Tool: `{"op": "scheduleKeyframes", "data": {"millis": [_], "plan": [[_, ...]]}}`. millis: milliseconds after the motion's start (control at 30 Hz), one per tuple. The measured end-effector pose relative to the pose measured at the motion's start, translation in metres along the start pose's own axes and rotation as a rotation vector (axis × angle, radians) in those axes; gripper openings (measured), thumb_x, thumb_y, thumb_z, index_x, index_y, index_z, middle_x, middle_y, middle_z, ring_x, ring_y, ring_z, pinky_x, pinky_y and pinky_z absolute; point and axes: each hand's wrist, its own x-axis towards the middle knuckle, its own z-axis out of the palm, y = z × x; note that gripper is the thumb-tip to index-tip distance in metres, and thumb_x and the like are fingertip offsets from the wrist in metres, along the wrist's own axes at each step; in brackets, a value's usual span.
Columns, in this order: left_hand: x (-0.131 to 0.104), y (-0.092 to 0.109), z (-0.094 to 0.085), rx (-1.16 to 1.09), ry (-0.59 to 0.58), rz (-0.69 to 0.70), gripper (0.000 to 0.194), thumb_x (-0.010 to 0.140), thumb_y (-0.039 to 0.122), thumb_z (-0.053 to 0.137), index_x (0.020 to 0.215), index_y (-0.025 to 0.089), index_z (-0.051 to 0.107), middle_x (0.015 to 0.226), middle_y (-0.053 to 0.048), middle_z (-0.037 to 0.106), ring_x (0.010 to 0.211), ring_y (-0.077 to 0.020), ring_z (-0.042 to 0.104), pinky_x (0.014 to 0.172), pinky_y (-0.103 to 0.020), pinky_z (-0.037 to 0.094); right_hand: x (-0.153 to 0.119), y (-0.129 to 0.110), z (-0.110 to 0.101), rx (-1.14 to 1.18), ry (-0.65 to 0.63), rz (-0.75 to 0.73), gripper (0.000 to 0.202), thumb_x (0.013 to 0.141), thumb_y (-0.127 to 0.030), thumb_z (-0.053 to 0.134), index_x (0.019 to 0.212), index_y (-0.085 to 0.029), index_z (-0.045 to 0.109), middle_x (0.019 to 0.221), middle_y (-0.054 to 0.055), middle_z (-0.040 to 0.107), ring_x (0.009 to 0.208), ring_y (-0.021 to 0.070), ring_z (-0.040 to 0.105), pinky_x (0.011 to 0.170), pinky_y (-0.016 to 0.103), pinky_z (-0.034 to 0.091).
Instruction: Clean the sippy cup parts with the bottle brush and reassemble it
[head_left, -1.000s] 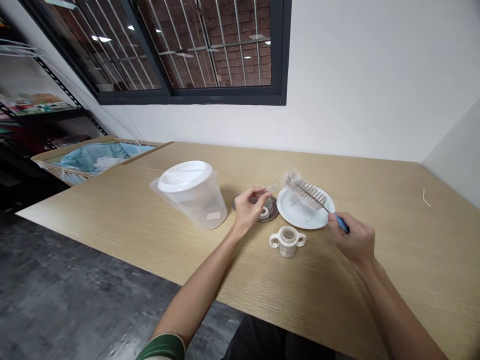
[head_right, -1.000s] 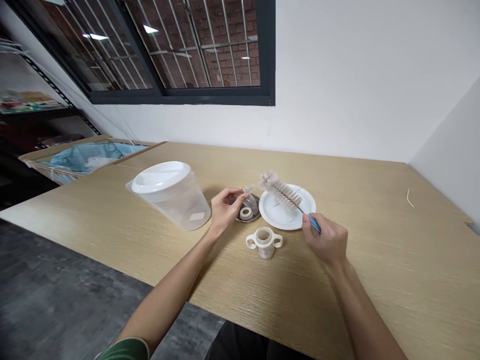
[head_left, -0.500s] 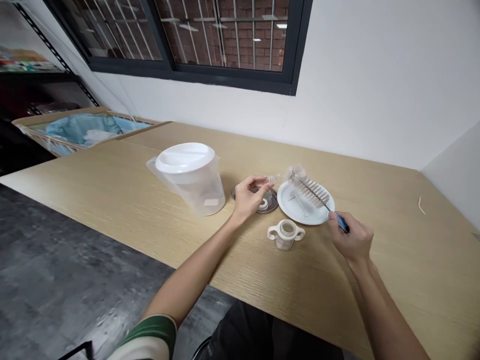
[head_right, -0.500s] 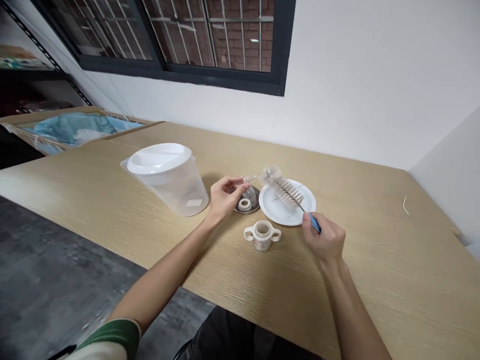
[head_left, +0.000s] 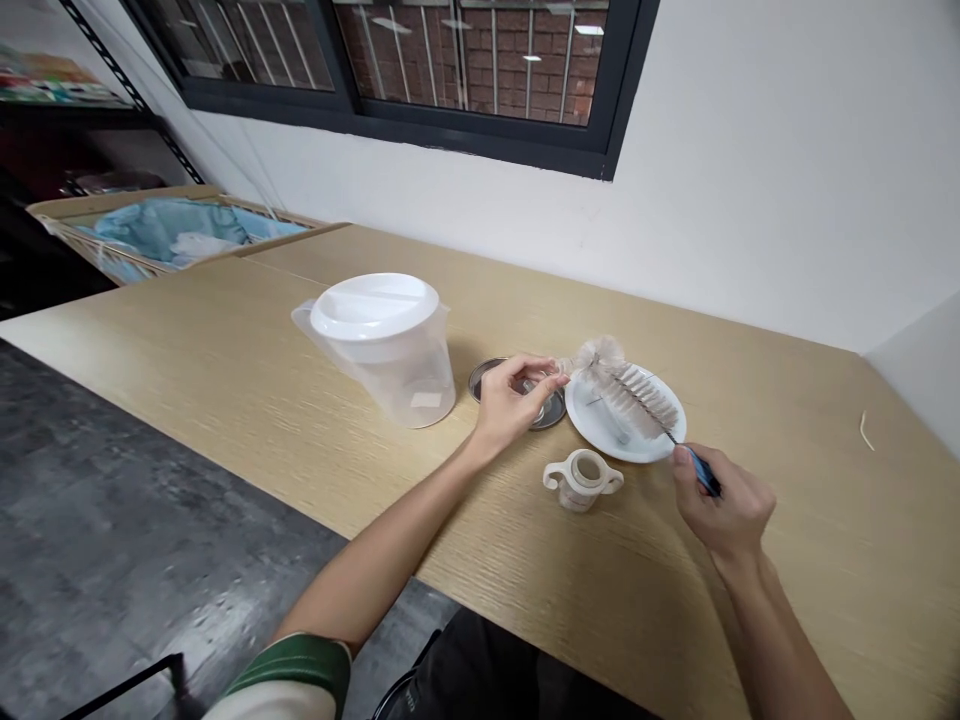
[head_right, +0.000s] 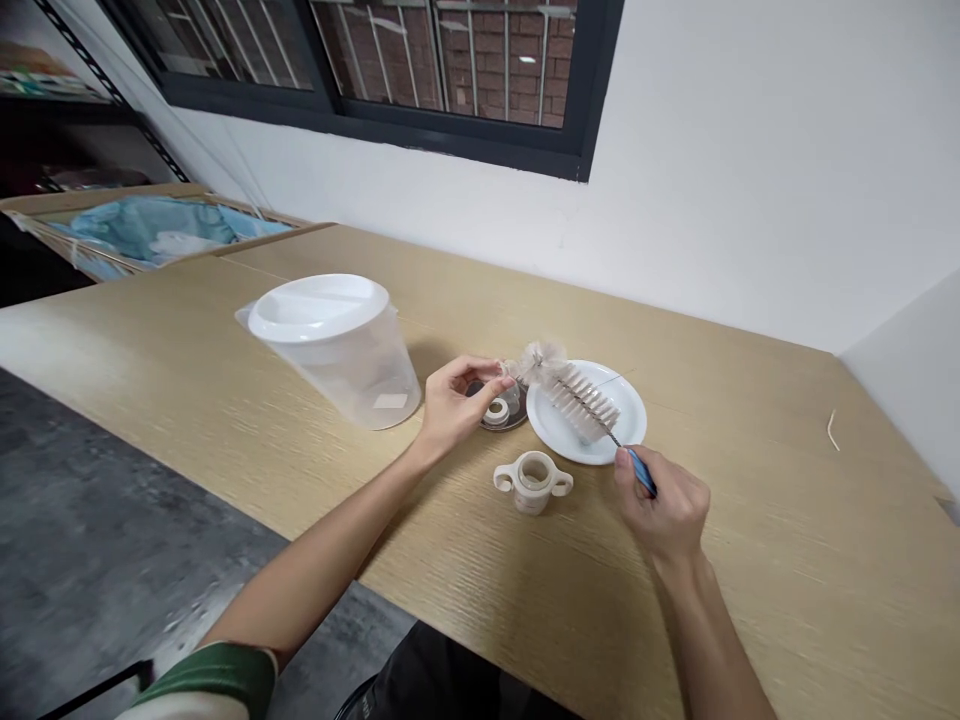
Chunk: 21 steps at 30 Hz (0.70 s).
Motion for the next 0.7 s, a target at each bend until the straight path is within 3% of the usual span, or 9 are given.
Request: {"op": "scheduleKeyframes", "data": {"millis": [167,333,533,700], "plan": [[-0.001,0.004,-0.003,-0.012,0.002,0.034,0.023,0.075,0.035,0.080,0.089,0.018,0.072,0.087,-0.006,0.073,0.070,-0.0162,0.068,0.068,-0.030,0.056,-0.001,-0.001,-0.003,-0.028,0.018,-0.024,0.008,0.088,-0.021,0.064,0.081,-0.017,0.067,0.047,-0.006,0.046,0.042,0.0077,0.044,0.050,0.022,0.038],[-0.001,-0.005,0.000,-0.095,-0.031,-0.085,0.024,0.075,0.035,0.080,0.088,0.018,0.072,0.086,-0.007,0.073,0.070,-0.0167,0.069,0.069,-0.029,0.057,-0.008,0.002,0.001,0.017,0.032,-0.029,0.005,0.087,-0.020,0.063,0.089,-0.019,0.068,0.054,-0.003,0.056,0.045,0.0093,0.049,0.051,0.023,0.040],[-0.003,-0.019,0.002,-0.075,-0.068,-0.086,0.023,0.076,0.036,0.080,0.090,0.019,0.072,0.091,-0.008,0.074,0.074,-0.0184,0.070,0.072,-0.032,0.058,-0.006,-0.001,0.007,0.015,-0.077,0.003,0.008,0.089,-0.022,0.063,0.084,-0.017,0.067,0.048,-0.006,0.046,0.041,0.0074,0.044,0.049,0.022,0.038],[-0.004,-0.022,0.004,-0.082,-0.097,-0.122,0.026,0.075,0.036,0.080,0.094,0.020,0.072,0.090,-0.007,0.074,0.075,-0.0197,0.071,0.072,-0.032,0.058,-0.002,-0.003,0.006,-0.042,-0.033,0.073,0.011,0.090,-0.022,0.062,0.084,-0.015,0.067,0.047,-0.006,0.044,0.041,0.0076,0.043,0.048,0.022,0.036]]}}
